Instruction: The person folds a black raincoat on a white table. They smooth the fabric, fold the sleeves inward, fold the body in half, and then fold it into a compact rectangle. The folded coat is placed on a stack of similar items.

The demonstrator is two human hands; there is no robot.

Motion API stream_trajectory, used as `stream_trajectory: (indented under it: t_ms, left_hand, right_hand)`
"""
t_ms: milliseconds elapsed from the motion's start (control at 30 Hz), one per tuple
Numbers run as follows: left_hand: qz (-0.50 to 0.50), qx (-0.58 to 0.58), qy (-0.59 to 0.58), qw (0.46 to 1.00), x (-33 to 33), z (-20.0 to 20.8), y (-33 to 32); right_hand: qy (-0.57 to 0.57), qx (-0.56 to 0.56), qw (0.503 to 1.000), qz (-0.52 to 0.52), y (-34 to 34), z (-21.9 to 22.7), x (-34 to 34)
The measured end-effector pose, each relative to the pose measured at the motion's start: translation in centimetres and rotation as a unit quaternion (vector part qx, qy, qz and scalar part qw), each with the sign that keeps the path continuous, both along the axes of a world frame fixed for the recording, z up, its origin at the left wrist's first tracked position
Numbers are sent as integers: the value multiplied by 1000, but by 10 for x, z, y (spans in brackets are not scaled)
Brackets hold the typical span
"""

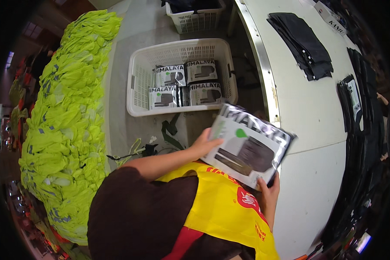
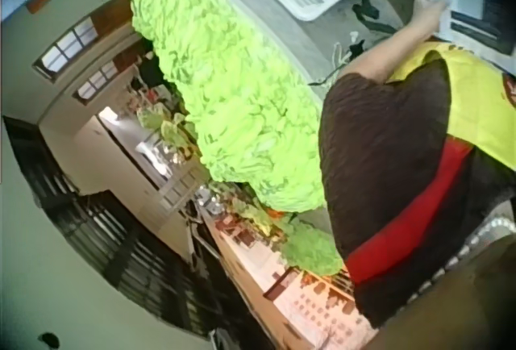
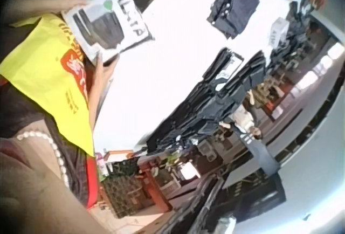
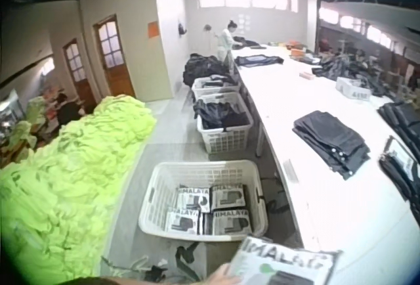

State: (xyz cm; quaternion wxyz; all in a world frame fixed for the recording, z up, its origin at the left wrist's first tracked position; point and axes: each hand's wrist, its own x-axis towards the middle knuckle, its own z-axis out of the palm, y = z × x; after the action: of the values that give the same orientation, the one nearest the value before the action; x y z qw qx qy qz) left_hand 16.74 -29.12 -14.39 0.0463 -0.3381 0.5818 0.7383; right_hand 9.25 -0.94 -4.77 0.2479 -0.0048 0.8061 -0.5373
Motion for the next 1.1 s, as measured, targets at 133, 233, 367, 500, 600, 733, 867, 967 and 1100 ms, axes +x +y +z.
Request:
stream_trajectory:
  t_ms: [133,233,367,500,600,733,867,967,1100]
  left_hand:
    - [150,30,-51,987,18,-14,-87]
    - [194,-19,-61,979,-3,-14,-156]
    - [221,-74,-46,971,-80,-20,-255]
    - [266,-329,-58,904,-132,-84,-328]
    - [170,-327,-38,929,-143,-61,-285]
    - [-72,-261,-85,959,-82,-151,-238]
    - [-339,-159,-183,909,-3,-181,-177]
    - [-548,-273,-116,782,43,-237,-148]
    - [-664,-342,-76,661,-7,-132,-63]
  right_hand:
    - [27,-9,992,124,-103,-39,-45]
    - [51,-25,987,151,-180,-64,-92]
    - [172,33,963,203,-273,-80,-186]
    - [197,129,964,126,-314,-73,-220]
    - [214,10,974,78,-272,-68,-185]
    - [171,16,982,74,-171,-119,-74]
    - [-27,172,982,66,-61,-154,71]
    - [-109,320,939,67,6,-171,169]
    - [-166,312,920,-171,62,-222,297]
